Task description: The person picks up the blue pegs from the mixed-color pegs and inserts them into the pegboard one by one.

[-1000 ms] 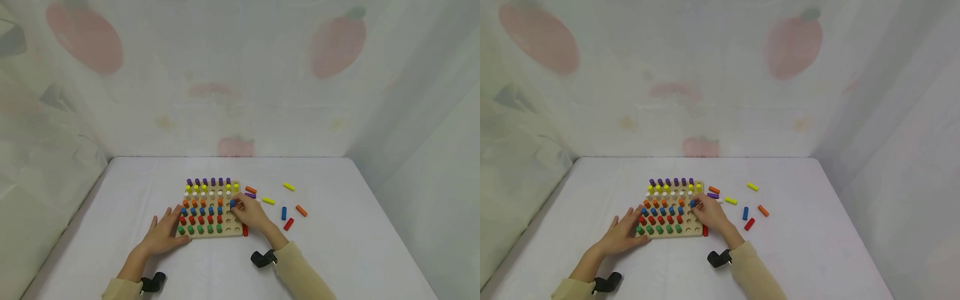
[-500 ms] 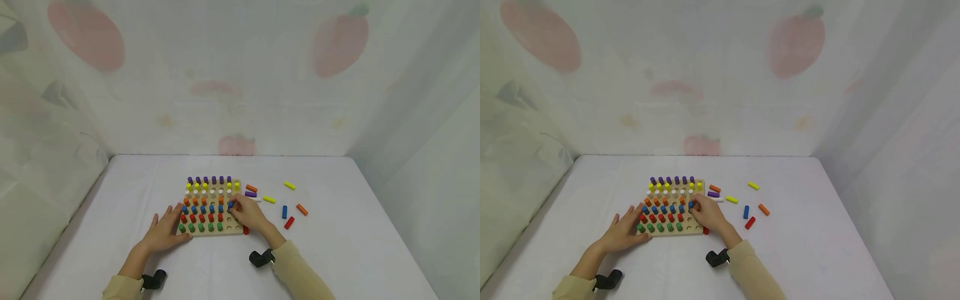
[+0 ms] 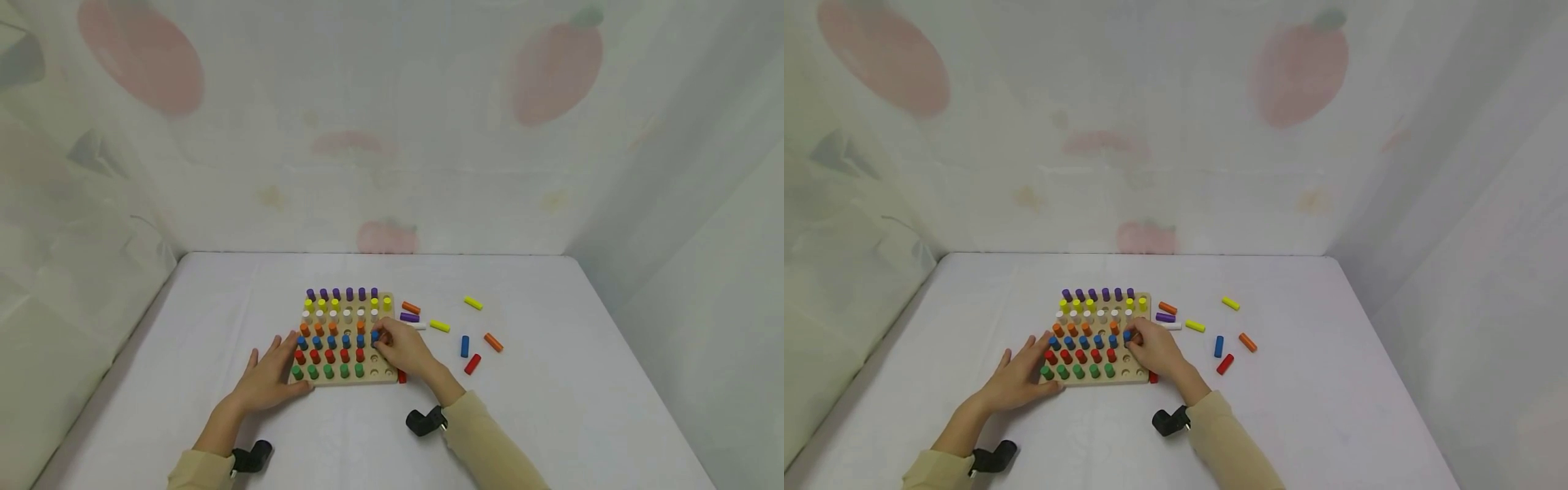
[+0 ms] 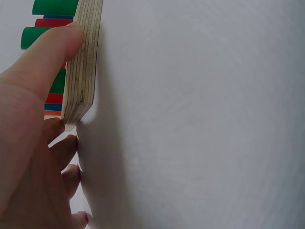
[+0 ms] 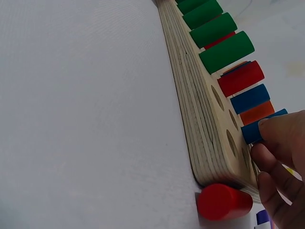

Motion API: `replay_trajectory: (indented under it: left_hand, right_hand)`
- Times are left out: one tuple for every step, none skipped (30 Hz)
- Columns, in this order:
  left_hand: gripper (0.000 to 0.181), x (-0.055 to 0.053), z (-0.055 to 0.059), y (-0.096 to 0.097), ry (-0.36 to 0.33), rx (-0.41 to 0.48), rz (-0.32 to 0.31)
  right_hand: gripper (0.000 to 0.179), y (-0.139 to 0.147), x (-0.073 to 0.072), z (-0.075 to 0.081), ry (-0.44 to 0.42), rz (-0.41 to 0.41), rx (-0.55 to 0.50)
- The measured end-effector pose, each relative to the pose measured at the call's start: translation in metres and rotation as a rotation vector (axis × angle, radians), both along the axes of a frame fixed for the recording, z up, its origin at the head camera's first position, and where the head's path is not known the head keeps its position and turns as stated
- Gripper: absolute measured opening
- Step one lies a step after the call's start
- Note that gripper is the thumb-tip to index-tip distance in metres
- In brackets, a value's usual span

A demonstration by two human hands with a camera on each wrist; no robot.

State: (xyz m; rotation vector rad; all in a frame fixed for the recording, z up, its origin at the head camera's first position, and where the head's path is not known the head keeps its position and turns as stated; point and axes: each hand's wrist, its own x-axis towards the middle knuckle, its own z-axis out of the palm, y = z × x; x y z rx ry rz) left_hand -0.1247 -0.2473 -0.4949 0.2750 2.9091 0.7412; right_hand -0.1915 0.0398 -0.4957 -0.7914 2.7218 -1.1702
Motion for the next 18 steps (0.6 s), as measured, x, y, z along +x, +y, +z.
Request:
replay_trajectory:
  left_hand:
    - [0.101,0.0001,-0.0003,-0.0001,-0.001,0.0,-0.001]
    - [0.102,0.0001,-0.0004,-0.0002,-0.002,0.0,-0.001]
    - [0.102,0.0,-0.0005,-0.0004,-0.003,0.0,-0.001]
    - [0.102,-0.0001,-0.0005,-0.0004,-0.003,0.0,-0.002]
    - [0.102,-0.0003,-0.0007,-0.0005,-0.002,-0.002,-0.003]
    - [0.102,-0.0003,-0.0005,-0.0003,-0.002,0.0,-0.002]
    - [0.102,-0.0003,-0.0004,-0.0003,0.0,0.001,-0.003]
    - [0.102,-0.0004,-0.0006,-0.0004,-0.001,0.001,-0.002]
    - [0.102,-0.0006,-0.0007,-0.0005,-0.001,0.001,-0.002]
    - [0.102,-0.0006,-0.0008,-0.0006,0.002,0.002,-0.005]
    - [0.102,-0.0007,-0.0009,-0.0007,0.0,0.002,-0.004]
    - [0.102,-0.0006,-0.0007,-0.0006,-0.002,0.002,-0.004]
    - [0.102,-0.0006,-0.0008,-0.0006,-0.005,0.001,-0.003]
    - [0.102,-0.0006,-0.001,-0.0006,-0.007,-0.002,-0.002]
    - [0.102,-0.0005,-0.001,-0.0005,-0.008,-0.003,-0.001]
    - [0.102,-0.0005,-0.0011,-0.0004,-0.008,-0.004,-0.002]
    - [0.102,-0.0004,-0.0011,-0.0003,-0.012,-0.005,0.001]
    - [0.102,-0.0001,-0.001,-0.0002,-0.008,-0.005,0.0]
  right_hand:
    - [0.018,-0.0002,0.0001,-0.0001,0.001,0.0,0.004]
    - [0.018,-0.0004,0.0003,-0.0001,0.003,0.0,0.008]
    - [0.018,-0.0006,0.0006,0.0,0.005,-0.001,0.009]
    - [0.018,-0.0006,0.0006,0.0,0.01,-0.003,0.015]
    - [0.018,-0.0006,0.0009,0.0005,0.013,-0.003,0.017]
    - [0.018,-0.0006,0.0012,0.001,0.015,-0.003,0.017]
    - [0.018,-0.0006,0.0015,0.0014,0.016,-0.002,0.017]
    - [0.018,-0.0006,0.0018,0.0017,0.017,-0.001,0.017]
    - [0.018,-0.0007,0.002,0.0019,0.017,-0.001,0.017]
    - [0.018,-0.0008,0.0022,0.002,0.017,0.0,0.019]
    - [0.018,-0.0008,0.0024,0.002,0.017,0.001,0.018]
    - [0.018,-0.0009,0.0025,0.0018,0.018,0.001,0.017]
    - [0.018,-0.0011,0.0026,0.0015,0.018,0.002,0.017]
    - [0.018,-0.0011,0.0027,0.0011,0.021,0.002,0.017]
    - [0.018,-0.0013,0.0027,0.0008,0.024,0.002,0.018]
    - [0.018,-0.0013,0.0028,0.0003,0.026,0.001,0.019]
    - [0.018,-0.0014,0.0027,-0.0001,0.028,0.0,0.021]
    - [0.018,-0.0014,0.0028,-0.0006,0.03,-0.001,0.021]
